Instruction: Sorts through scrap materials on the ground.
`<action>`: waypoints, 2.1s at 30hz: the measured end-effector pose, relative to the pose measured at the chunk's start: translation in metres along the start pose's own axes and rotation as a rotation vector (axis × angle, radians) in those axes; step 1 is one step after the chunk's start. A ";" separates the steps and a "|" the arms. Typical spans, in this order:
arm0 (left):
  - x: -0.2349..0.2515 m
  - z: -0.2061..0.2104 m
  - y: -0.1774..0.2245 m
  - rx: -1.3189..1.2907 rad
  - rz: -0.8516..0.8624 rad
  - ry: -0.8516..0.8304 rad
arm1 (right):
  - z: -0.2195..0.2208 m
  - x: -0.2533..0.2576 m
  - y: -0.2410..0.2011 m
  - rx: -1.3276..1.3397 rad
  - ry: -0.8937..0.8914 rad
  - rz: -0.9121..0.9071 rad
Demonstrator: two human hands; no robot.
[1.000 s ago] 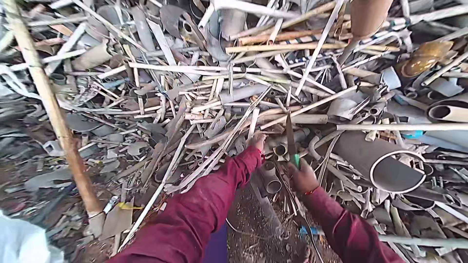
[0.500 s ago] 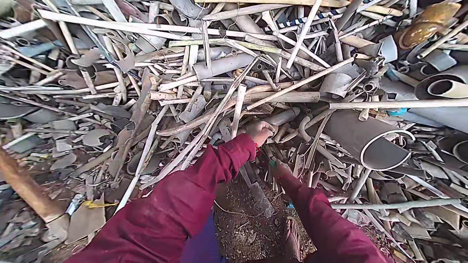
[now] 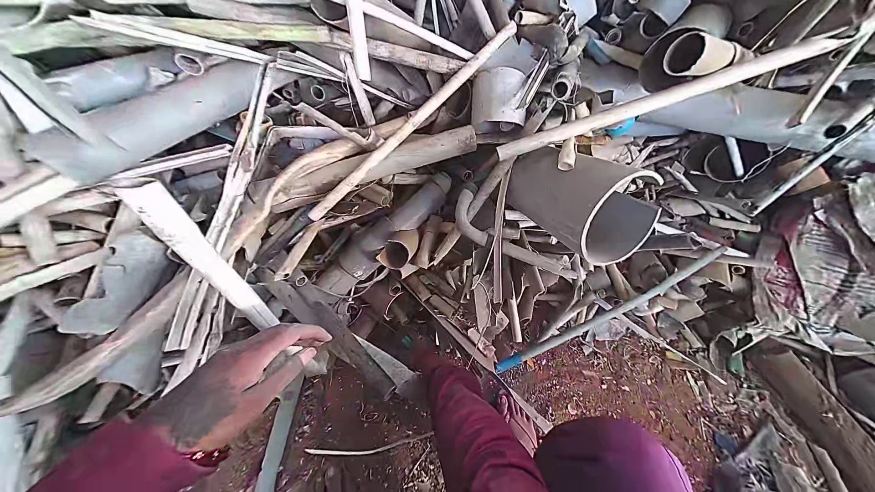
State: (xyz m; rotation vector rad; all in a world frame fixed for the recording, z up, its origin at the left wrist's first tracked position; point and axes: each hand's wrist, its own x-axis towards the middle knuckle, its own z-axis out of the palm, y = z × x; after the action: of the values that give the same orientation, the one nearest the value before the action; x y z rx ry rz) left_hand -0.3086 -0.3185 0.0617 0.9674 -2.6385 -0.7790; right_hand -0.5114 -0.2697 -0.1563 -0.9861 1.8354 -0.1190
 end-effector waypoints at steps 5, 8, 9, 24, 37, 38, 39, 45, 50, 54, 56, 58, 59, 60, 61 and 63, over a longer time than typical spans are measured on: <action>0.001 -0.002 0.012 0.027 -0.069 -0.170 | 0.006 0.032 0.017 -0.009 0.047 -0.099; 0.005 -0.010 0.027 0.010 -0.109 -0.217 | 0.025 0.033 0.026 -0.063 0.067 -0.092; 0.006 -0.014 0.033 0.002 -0.114 -0.228 | 0.029 0.032 0.028 -0.068 0.072 -0.089; -0.050 -0.031 0.083 0.214 -0.333 -0.365 | 0.044 0.033 0.029 0.137 0.168 0.071; -0.035 -0.023 0.088 -0.026 -0.249 -0.642 | 0.059 0.024 0.037 0.396 0.258 0.100; -0.036 -0.022 0.083 -0.021 -0.279 -0.663 | 0.064 0.041 0.042 0.387 0.232 0.134; -0.035 -0.022 0.078 -0.011 -0.310 -0.666 | 0.066 0.050 0.044 0.361 0.211 0.154; -0.025 -0.031 0.066 0.031 -0.385 -0.638 | 0.051 0.046 0.029 0.177 0.155 0.184; -0.024 -0.029 0.071 0.016 -0.308 -0.614 | 0.052 0.028 0.037 0.240 0.192 0.069; -0.024 -0.024 0.076 0.004 -0.265 -0.584 | 0.045 -0.003 0.045 0.067 0.226 -0.019; -0.024 -0.020 0.077 0.006 -0.246 -0.553 | 0.028 -0.038 0.035 -0.052 0.175 0.000; -0.023 -0.016 0.079 0.017 -0.230 -0.519 | 0.021 -0.068 0.032 -0.100 0.167 -0.015; -0.023 -0.015 0.080 0.027 -0.226 -0.514 | 0.022 -0.073 0.034 -0.132 0.184 0.004; -0.021 -0.014 0.081 0.040 -0.224 -0.518 | 0.024 -0.067 0.042 -0.204 0.215 0.020; -0.020 -0.013 0.082 0.050 -0.222 -0.520 | 0.025 -0.064 0.047 -0.260 0.240 0.027; -0.017 -0.012 0.083 0.063 -0.215 -0.518 | 0.014 -0.074 0.046 -0.360 0.244 0.022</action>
State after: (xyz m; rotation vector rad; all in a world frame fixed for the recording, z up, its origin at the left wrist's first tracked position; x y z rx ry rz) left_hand -0.3356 -0.2586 0.1168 1.2203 -3.0362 -1.1342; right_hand -0.5143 -0.1849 -0.1323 -1.2419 2.1383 0.1144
